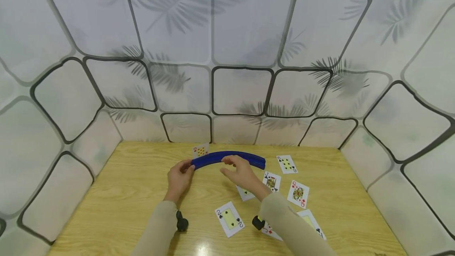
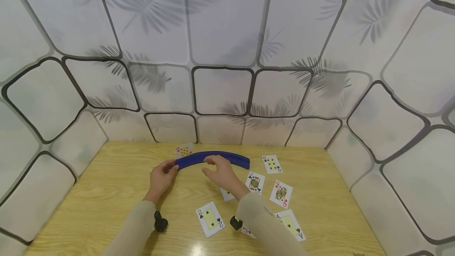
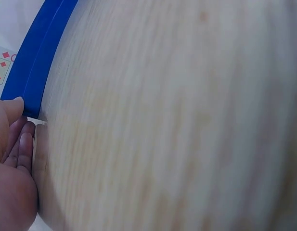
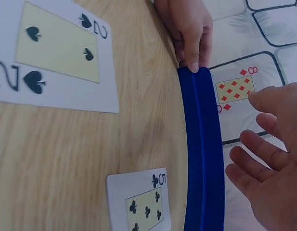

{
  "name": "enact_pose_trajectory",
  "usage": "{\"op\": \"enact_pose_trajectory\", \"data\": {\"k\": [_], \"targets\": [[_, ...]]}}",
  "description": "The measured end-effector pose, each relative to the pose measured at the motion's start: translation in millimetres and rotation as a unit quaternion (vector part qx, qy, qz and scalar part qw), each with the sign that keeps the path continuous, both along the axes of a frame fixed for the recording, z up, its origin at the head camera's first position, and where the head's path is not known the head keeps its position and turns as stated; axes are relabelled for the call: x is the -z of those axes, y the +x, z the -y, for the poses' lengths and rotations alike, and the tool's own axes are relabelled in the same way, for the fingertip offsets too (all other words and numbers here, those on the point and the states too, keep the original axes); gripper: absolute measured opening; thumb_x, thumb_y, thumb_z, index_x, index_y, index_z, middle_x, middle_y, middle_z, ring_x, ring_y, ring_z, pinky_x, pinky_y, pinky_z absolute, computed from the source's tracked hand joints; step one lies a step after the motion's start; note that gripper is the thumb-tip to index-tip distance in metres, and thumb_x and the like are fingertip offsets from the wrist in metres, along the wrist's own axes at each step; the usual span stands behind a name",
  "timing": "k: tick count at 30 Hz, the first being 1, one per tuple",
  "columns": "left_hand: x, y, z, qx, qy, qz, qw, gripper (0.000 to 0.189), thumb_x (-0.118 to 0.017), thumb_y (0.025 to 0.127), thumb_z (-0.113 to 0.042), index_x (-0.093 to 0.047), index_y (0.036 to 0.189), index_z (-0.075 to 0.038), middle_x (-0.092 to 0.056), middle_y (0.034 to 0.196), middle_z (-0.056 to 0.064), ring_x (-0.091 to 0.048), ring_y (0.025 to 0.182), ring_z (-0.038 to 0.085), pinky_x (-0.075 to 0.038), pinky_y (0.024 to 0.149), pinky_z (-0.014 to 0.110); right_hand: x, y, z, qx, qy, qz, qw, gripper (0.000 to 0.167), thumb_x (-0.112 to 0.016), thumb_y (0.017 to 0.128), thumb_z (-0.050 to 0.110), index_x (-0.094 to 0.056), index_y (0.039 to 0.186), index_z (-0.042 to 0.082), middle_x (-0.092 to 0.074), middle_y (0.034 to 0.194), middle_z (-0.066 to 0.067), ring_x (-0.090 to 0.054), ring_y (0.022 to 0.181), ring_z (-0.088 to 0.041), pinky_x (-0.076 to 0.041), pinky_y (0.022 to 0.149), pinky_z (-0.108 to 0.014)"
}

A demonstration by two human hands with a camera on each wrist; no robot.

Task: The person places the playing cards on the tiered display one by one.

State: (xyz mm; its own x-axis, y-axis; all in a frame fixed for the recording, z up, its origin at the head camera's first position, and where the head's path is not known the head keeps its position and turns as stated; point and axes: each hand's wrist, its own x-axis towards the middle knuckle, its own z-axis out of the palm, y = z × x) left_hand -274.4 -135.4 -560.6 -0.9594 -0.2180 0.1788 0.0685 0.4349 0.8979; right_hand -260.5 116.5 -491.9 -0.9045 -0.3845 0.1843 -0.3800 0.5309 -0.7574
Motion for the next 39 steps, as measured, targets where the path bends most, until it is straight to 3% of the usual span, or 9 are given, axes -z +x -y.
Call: {"op": "enact_pose_trajectory", "data": {"k": [7,16,27,39], "targets": [[0.2,-1.3,2.3,0.004,0.008,0.003,1.0000,0.028,-0.072,0.100,-0.010,-0.073,0.126,0.001,-0.076,0.117,0.020,-0.071,0.105,0.032,-0.058,0.092,0.034,3.0,9.8,-11.0,0.002,0.009,0.009,0.9999,0.039,-0.071,0.102,0.025,-0.067,0.137,0.009,-0.067,0.136,-0.016,-0.062,0.127,-0.038,-0.051,0.109,-0.057],[2.7,-3.7,3.5,0.004,0.008,0.012,0.9999,0.031,-0.072,0.101,-0.012,-0.072,0.129,0.000,-0.076,0.121,0.020,-0.071,0.109,0.032,-0.057,0.094,0.035,13.0,9.1,-38.0,0.024,0.060,0.005,0.9979,0.047,-0.074,0.100,0.027,-0.064,0.142,0.008,-0.063,0.144,-0.013,-0.057,0.137,-0.037,-0.048,0.111,-0.060],[0.8,-1.2,2.9,-0.001,0.000,-0.003,1.0000,0.028,-0.072,0.100,-0.008,-0.073,0.126,0.001,-0.076,0.116,0.020,-0.072,0.105,0.033,-0.058,0.091,0.034,19.1,14.8,-63.5,0.054,0.117,0.033,0.9910,0.064,-0.084,0.092,0.032,-0.061,0.146,0.006,-0.056,0.149,-0.020,-0.052,0.139,-0.043,-0.045,0.113,-0.063],[1.3,-0.1,-0.3,-0.002,0.000,-0.003,1.0000,0.027,-0.072,0.100,-0.008,-0.074,0.125,0.002,-0.076,0.116,0.021,-0.072,0.104,0.033,-0.059,0.091,0.037,33.4,20.3,-75.1,0.045,0.205,0.002,0.9777,0.074,-0.088,0.085,0.039,-0.061,0.144,0.003,-0.053,0.150,-0.028,-0.050,0.140,-0.049,-0.043,0.115,-0.065]]}}
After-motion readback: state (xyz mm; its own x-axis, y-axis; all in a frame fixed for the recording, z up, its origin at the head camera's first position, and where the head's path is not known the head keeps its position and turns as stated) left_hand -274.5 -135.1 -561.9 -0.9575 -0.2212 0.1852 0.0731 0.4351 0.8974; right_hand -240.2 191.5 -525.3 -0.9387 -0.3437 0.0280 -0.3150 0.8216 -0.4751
